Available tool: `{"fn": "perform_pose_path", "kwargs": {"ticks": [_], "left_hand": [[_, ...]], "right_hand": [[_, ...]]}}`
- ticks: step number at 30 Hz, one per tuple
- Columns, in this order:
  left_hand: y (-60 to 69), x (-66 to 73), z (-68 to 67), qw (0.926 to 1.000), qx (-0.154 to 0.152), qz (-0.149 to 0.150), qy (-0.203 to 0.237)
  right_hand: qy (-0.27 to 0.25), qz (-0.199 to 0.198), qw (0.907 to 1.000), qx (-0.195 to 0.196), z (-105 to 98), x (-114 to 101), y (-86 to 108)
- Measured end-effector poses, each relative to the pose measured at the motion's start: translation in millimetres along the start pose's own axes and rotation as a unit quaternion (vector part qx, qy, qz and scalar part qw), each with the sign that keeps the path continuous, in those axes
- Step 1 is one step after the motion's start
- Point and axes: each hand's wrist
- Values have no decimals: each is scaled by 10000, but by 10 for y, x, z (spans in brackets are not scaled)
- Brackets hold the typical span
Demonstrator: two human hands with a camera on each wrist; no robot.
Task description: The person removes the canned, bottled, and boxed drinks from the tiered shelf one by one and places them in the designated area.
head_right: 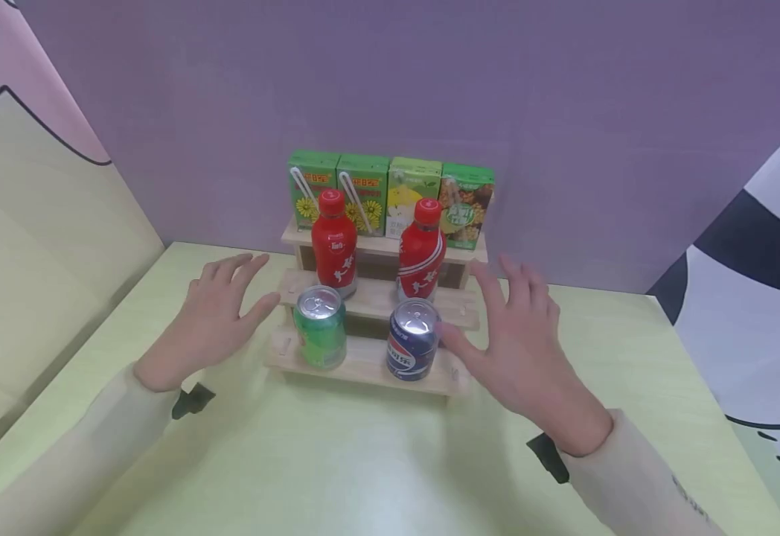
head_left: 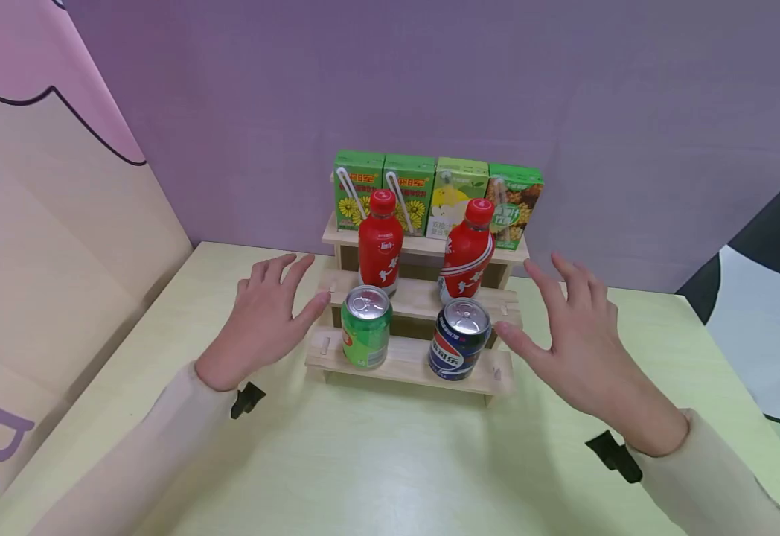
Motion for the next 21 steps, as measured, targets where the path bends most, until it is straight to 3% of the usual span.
{"fn": "perform_pose_path", "kwargs": {"ticks": [4,9,14,18,21], "left_hand": [[-133,-150,106,9961,141,127,856],[-231,-275,263,9898,163,226,1396],[-327,-367,448,9752,253,580,2120],[-388,-402,593,9647,383,838,2468],[-407,-406,669,9625,410,886,2532]], "right_hand": [[-420,-15,9980,469,-30,77,-72],[-703,-264,9913,1082,-64,184,-188],[-843,-671,9783,1771,-76,364,-363],[-884,-501,9725,2095,-83,591,-560],[-909,-239,9733,2095,-91,734,-701]]}}
Point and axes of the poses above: each hand's wrist, its own y-axis away from the middle knuckle, its own z-axis out of the palm, x = y × z, and after that the axes turned 13 degrees about -z, right-handed
